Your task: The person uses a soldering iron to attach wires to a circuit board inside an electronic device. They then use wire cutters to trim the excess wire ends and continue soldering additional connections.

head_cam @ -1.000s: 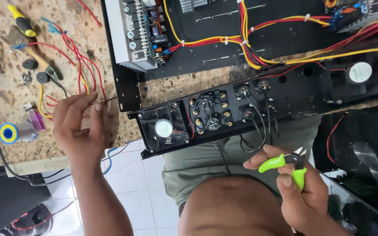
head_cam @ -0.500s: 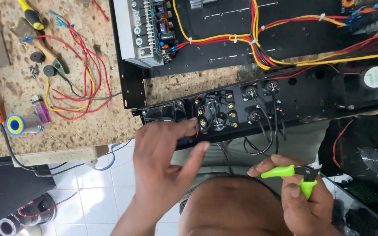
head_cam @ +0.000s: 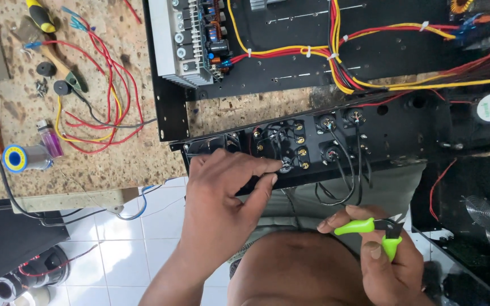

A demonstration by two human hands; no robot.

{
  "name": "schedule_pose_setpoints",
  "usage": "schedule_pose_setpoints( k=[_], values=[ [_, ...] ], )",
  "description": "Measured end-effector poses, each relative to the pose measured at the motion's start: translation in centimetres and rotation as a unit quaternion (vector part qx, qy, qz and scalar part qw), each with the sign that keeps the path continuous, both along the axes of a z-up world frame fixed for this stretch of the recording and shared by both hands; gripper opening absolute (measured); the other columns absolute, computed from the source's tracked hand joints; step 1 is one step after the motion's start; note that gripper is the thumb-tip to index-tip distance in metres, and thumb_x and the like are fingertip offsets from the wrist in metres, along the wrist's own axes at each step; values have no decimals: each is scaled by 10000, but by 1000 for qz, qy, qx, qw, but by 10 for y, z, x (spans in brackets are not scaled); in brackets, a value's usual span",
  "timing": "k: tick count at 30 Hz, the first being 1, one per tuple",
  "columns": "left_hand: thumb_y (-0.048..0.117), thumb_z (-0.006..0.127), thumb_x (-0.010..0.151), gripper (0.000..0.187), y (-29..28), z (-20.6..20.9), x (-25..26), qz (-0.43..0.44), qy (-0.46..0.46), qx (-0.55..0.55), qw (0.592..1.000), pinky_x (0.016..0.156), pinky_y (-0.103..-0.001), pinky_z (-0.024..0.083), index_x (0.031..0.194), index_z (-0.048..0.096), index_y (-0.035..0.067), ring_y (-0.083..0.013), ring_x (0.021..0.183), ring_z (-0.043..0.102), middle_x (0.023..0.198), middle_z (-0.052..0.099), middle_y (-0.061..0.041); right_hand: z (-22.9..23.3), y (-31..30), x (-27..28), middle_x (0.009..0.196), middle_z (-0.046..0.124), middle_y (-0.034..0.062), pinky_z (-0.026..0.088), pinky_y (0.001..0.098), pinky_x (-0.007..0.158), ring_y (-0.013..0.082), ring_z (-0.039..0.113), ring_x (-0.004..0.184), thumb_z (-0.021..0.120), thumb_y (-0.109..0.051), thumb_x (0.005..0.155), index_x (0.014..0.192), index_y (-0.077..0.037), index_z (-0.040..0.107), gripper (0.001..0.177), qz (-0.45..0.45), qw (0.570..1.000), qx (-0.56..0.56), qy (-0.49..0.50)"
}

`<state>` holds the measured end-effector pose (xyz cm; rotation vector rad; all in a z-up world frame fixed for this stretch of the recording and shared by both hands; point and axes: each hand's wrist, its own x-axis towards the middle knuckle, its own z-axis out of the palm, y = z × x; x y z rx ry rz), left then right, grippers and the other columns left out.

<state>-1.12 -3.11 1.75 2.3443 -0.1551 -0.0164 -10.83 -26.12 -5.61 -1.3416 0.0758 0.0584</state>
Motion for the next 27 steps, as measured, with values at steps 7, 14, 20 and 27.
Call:
schedule_pose_setpoints(
  k=[7, 14, 20, 27],
  values=[
    [208, 634, 964, 148, 0, -3, 7, -36, -3, 30, 999, 754, -368, 360, 1062, 745, 212, -191, 813, 600, 892, 704, 66, -2, -4, 3, 1109, 725, 195, 627, 518, 978, 353, 759, 1011, 516, -353, 1053, 1358, 16, 549, 480, 24, 999, -11, 45],
    [263, 671, 957, 204, 6, -2, 26, -153, 2, 104, 983, 634, -443, 491, 1145, 709, 193, -298, 802, 640, 876, 607, -29, -5, -5, 4, 1096, 738, 189, 616, 521, 984, 352, 766, 1013, 529, -363, 1039, 1361, -3, 548, 483, 33, 998, -42, 39],
    [300, 691, 928, 231, 9, -9, 41, -226, 43, 137, 964, 569, -456, 493, 1135, 695, 195, -282, 819, 720, 1000, 769, 23, -13, -4, 14, 1077, 742, 229, 548, 515, 1066, 372, 772, 1004, 518, -358, 1026, 1362, 52, 516, 530, 26, 998, -58, 28],
    [423, 735, 916, 345, 5, -23, 48, -248, 35, 222, 942, 499, -465, 475, 1157, 664, 187, -280, 750, 717, 835, 755, -1, -17, 4, 25, 1055, 738, 259, 534, 503, 1109, 379, 783, 960, 501, -293, 1021, 1330, 107, 500, 505, 20, 997, -78, -20]
  ],
)
